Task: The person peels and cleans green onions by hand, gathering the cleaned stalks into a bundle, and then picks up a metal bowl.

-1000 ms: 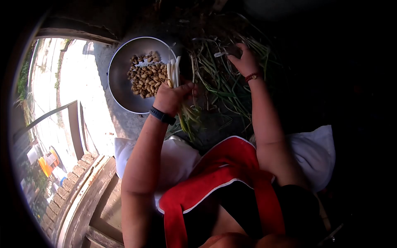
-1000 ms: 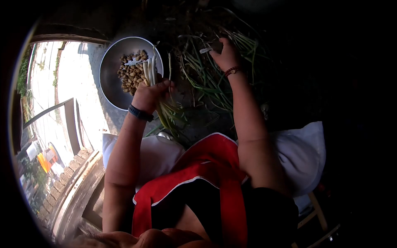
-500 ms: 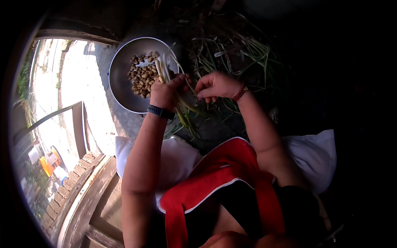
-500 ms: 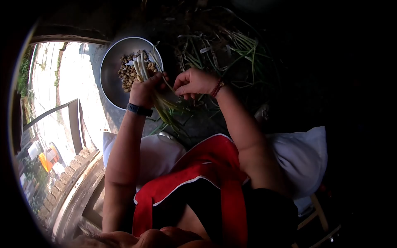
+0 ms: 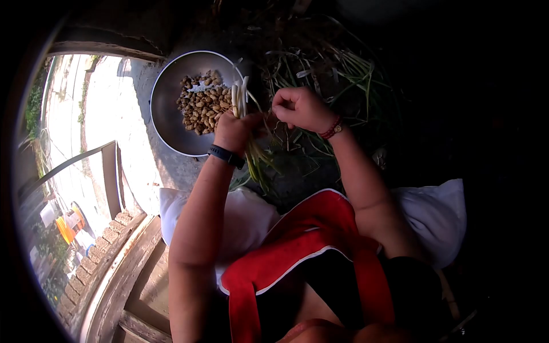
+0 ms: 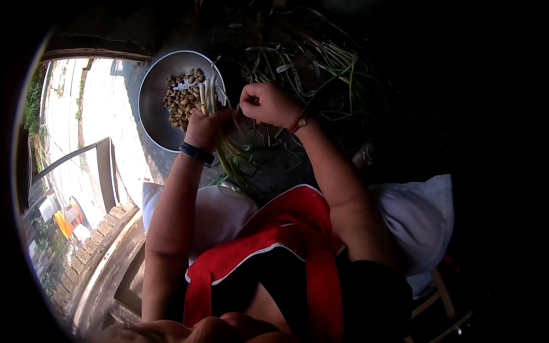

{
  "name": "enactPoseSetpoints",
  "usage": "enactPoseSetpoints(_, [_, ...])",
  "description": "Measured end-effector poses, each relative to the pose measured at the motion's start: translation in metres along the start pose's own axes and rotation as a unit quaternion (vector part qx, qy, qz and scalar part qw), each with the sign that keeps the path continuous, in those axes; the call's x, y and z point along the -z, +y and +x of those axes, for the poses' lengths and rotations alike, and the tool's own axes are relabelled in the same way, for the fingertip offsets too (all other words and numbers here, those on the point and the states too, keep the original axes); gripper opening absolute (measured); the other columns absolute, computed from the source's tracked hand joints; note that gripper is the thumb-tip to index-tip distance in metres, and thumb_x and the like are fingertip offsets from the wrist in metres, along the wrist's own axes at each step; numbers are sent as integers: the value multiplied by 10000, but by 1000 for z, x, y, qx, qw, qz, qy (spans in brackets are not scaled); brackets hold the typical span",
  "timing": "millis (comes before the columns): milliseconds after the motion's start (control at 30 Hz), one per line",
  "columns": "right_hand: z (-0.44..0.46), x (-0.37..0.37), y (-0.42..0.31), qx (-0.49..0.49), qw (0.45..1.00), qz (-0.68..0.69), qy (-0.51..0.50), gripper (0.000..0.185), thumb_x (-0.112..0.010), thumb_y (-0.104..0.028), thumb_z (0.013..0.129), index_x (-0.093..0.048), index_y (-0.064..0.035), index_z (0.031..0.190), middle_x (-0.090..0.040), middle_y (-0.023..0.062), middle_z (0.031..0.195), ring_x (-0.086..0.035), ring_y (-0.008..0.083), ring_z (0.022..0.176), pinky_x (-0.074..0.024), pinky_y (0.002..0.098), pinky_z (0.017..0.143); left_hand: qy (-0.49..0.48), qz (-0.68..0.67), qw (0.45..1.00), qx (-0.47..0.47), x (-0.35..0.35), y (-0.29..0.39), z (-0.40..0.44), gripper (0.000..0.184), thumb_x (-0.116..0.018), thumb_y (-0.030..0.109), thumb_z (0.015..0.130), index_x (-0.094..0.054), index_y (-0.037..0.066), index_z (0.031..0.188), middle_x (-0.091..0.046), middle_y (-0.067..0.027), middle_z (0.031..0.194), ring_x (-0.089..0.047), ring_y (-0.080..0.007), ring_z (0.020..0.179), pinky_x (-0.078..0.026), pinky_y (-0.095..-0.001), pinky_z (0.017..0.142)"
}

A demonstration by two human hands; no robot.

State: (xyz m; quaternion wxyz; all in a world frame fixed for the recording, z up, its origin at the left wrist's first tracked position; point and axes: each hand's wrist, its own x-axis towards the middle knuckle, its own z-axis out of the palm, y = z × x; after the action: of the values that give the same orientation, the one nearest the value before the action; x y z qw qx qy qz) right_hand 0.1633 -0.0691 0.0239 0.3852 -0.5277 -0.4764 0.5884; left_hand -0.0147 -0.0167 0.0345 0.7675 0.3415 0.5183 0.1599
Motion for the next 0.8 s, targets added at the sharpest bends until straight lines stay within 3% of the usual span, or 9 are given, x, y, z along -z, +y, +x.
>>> enactPoseSetpoints(67, [0, -1, -13, -20, 999, -41, 6, 63, -557, -58, 810, -553, -10, 769, -562, -15, 664, -520, 28, 566, -420, 188, 507, -15, 0, 1000, 11, -1, 4, -2, 101, -543, 27, 802, -578, -15, 888, -630, -99, 733, -630, -189, 618, -485, -260, 493])
enactPoseSetpoints(167, [7, -3, 7, 94, 990, -80, 69, 66, -565, -67, 811, -557, -6, 786, -565, -14, 673, -524, 37, 613, -429, 201, 552, -37, 38, 999, 1, -2, 7, -4, 108, -538, 32, 802, -557, -14, 898, -629, -108, 741, -623, -188, 608, -478, -259, 497])
enactPoseSetpoints(267, [11, 6, 22, 69, 986, -53, 141, 66, -578, -71, 804, -564, -8, 789, -567, -14, 671, -524, 43, 646, -430, 211, 576, -43, 54, 998, -12, -5, 10, -8, 108, -538, 47, 802, -551, -16, 888, -629, -118, 758, -592, -166, 567, -460, -251, 520])
enactPoseSetpoints(367, [15, 32, 36, 63, 966, -113, 224, 85, -583, -93, 805, -574, -9, 793, -571, 0, 662, -517, 45, 621, -428, 216, 566, -72, 53, 996, -20, -4, 11, -11, 113, -541, 53, 802, -560, -2, 899, -627, -104, 766, -590, -157, 583, -461, -253, 538])
enactPoseSetpoints(500, [7, 84, 79, -45, 876, -246, 412, 144, -596, -159, 775, -597, -15, 788, -608, 98, 672, -609, 230, 639, -472, 332, 578, -100, 27, 994, -21, 1, 8, -10, 112, -547, 54, 809, -557, 9, 911, -627, -93, 786, -591, -149, 635, -469, -255, 570])
enactPoseSetpoints(600, [-10, 119, 118, -108, 767, -446, 448, 210, -629, -217, 766, -611, -22, 843, -621, 75, 700, -602, 208, 644, -469, 340, 601, -113, 23, 993, -26, 8, 6, -9, 104, -547, 52, 819, -554, 12, 914, -629, -90, 802, -594, -149, 665, -479, -256, 594])
enactPoseSetpoints(700, [-16, 113, 119, -132, 784, -427, 431, 252, -650, -249, 748, -624, -33, 875, -631, 83, 729, -610, 243, 665, -480, 369, 611, -100, 2, 995, -12, 8, 6, -8, 87, -548, 48, 827, -563, 14, 905, -631, -87, 802, -597, -145, 675, -486, -250, 601])
enactPoseSetpoints(767, [-8, 89, 107, -97, 869, -318, 366, 271, -650, -273, 769, -627, -40, 905, -617, 57, 712, -590, 189, 622, -475, 322, 560, -85, -16, 996, 1, 7, 7, -6, 77, -551, 46, 830, -570, 15, 897, -632, -83, 796, -597, -139, 674, -486, -241, 596])
enactPoseSetpoints(800, [-1, 73, 80, -149, 932, -183, 274, 260, -639, -275, 790, -627, -43, 906, -600, 40, 694, -564, 146, 595, -453, 284, 525, -82, -21, 996, 5, 7, 9, -5, 73, -554, 45, 830, -574, 16, 894, -633, -81, 793, -597, -135, 672, -486, -236, 591])
